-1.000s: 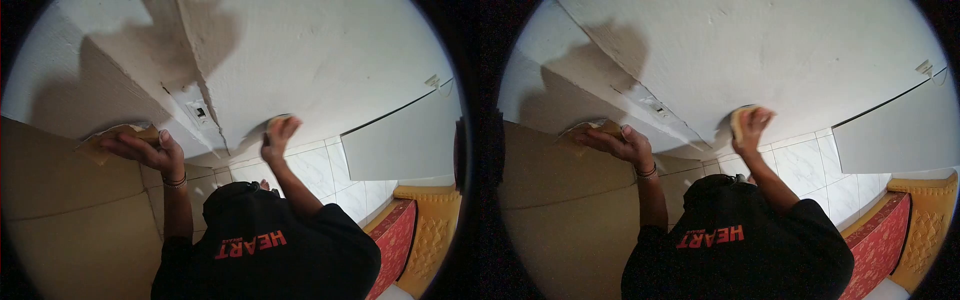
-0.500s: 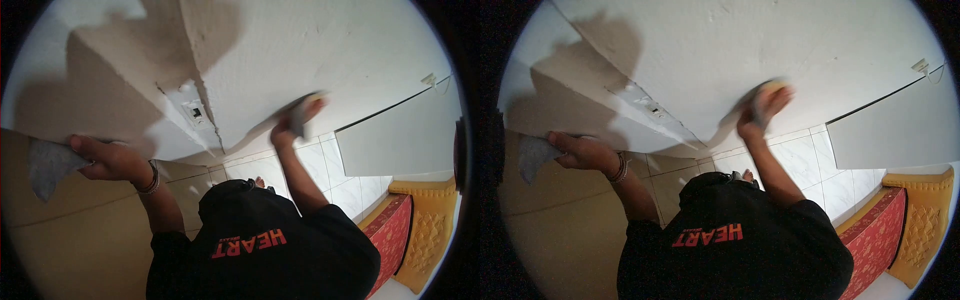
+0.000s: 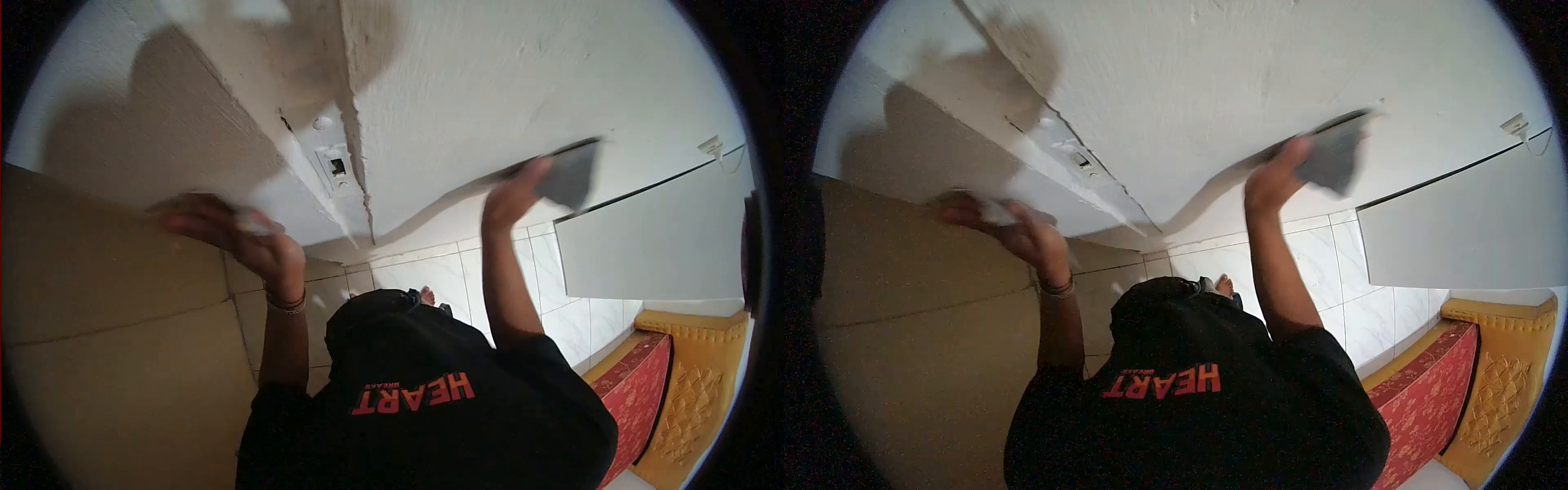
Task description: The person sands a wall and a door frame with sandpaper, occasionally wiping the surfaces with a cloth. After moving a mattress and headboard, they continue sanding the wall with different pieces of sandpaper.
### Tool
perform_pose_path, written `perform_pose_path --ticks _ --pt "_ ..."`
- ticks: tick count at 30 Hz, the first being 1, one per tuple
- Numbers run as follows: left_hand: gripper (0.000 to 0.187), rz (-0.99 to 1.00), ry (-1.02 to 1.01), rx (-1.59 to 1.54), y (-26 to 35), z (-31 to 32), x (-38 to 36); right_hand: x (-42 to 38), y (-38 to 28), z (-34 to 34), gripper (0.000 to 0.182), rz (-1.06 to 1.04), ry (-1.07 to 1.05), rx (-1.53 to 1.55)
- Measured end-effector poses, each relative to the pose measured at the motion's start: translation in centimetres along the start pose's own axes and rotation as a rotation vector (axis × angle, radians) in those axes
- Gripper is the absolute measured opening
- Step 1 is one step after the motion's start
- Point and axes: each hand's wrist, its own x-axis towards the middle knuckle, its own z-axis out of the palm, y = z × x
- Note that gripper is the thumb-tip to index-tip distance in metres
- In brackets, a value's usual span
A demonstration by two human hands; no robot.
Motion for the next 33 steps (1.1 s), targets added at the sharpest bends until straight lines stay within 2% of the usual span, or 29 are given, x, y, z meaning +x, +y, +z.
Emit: perform_pose_path --ticks 1,2,3,5,6,7,9,11,12,13,14,15,16,17,18,19,21,23,24,25,27,28,29,30,31,32,33 --pt "0.055 -0.205 0.087 -0.367 1.2 -0.8 1.9 0.6 -2.6 1.7 0.043 -0.200 0.080 0.096" --pt "0.053 -0.411 0.173 -0.734 2.3 -1.0 2.7 0.8 0.7 1.1 0.041 -0.624 0.071 -0.352" --pt "0.053 -0.410 0.173 -0.735 3.1 -0.6 2.6 0.9 3.9 0.3 0.039 -1.038 0.057 -0.806" --pt "0.059 -0.159 0.179 -0.493 4.6 1.0 1.0 -2.5 4.2 3.4 0.045 -1.119 0.024 -1.018" --pt "0.062 -0.036 0.182 -0.368 4.8 1.9 0.1 -4.1 5.2 2.8 0.050 -1.241 -0.237 -0.961" --pt "0.062 -0.036 0.185 -0.365 4.0 3.2 -1.8 -5.6 7.1 1.5 0.057 -1.349 -0.497 -0.889" --pt "0.062 -0.073 -0.038 -0.334 1.1 4.7 -6.4 -4.5 11.9 -2.8 0.065 -1.187 -0.651 -0.846" --pt "0.063 -0.090 -0.040 -0.278 0.2 2.9 -4.6 -2.3 11.9 -3.8 0.061 -0.948 -0.354 -0.875" --pt "0.063 -0.214 0.016 -0.405 -0.1 2.5 -4.0 -0.9 8.4 -2.0 0.052 -1.013 -0.113 -0.629" --pt "0.064 -0.335 0.077 -0.532 -0.1 2.1 -3.3 1.6 12.8 -4.3 0.044 -0.480 -0.220 -0.228" --pt "0.064 -0.336 0.075 -0.531 0.9 1.4 -1.9 1.2 9.8 -1.8 0.042 -0.520 -0.160 -0.037" --pt "0.063 -0.412 0.151 -0.728 2.6 0.5 -0.4 0.0 6.8 0.7 0.039 -0.558 -0.097 0.153" --pt "0.063 -0.486 0.231 -0.927 4.0 0.2 0.2 -1.1 8.7 0.3 0.039 -0.722 -0.030 -0.445" --pt "0.063 -0.484 0.231 -0.931 4.9 0.4 0.0 -2.1 10.6 0.1 0.040 -0.848 0.046 -1.052" --pt "0.062 -0.270 0.160 -0.709 5.8 0.6 -0.3 -3.5 6.8 3.4 0.042 -1.058 0.140 -0.928" --pt "0.061 -0.063 0.087 -0.482 6.3 0.9 -0.8 -4.2 8.4 2.6 0.049 -1.317 -0.082 -0.929" --pt "0.059 -0.012 0.050 -0.362 4.2 2.5 -3.2 -5.1 9.7 -0.5 0.058 -1.323 -0.491 -0.864" --pt "0.056 -0.199 -0.005 -0.503 1.4 2.5 -3.9 -3.0 9.9 -3.4 0.062 -1.034 -0.436 -0.843" --pt "0.056 -0.198 -0.011 -0.508 1.9 2.1 -2.9 -1.5 8.8 -3.3 0.064 -0.768 -0.287 -0.895" --pt "0.049 -0.382 0.071 -0.646 2.6 0.7 -1.2 0.1 5.6 -2.2 0.060 -0.933 -0.186 -0.621" --pt "0.047 -0.749 0.262 -0.907 3.6 -0.9 1.8 1.4 3.5 -0.1 0.057 -0.709 -0.162 -0.160" --pt "0.047 -0.861 0.250 -0.823 3.7 -0.8 1.9 0.6 4.3 0.7 0.058 -0.799 -0.135 -0.261" --pt "0.047 -0.857 0.250 -0.824 4.0 -0.7 1.8 -0.9 5.1 2.2 0.059 -0.887 -0.106 -0.364" --pt "0.048 -0.584 0.245 -0.644 4.7 -0.2 1.3 -2.7 3.0 3.8 0.056 -1.056 -0.046 -0.637" --pt "0.050 -0.316 0.241 -0.461 5.5 0.4 0.7 -3.6 4.8 3.8 0.053 -1.268 -0.034 -0.926" --pt "0.055 -0.054 0.233 -0.271 5.8 1.0 0.1 -5.1 5.7 2.7 0.055 -1.246 -0.275 -0.880" --pt "0.055 -0.058 0.234 -0.270 4.9 1.8 -1.1 -6.5 6.1 1.6 0.056 -1.208 -0.516 -0.826"
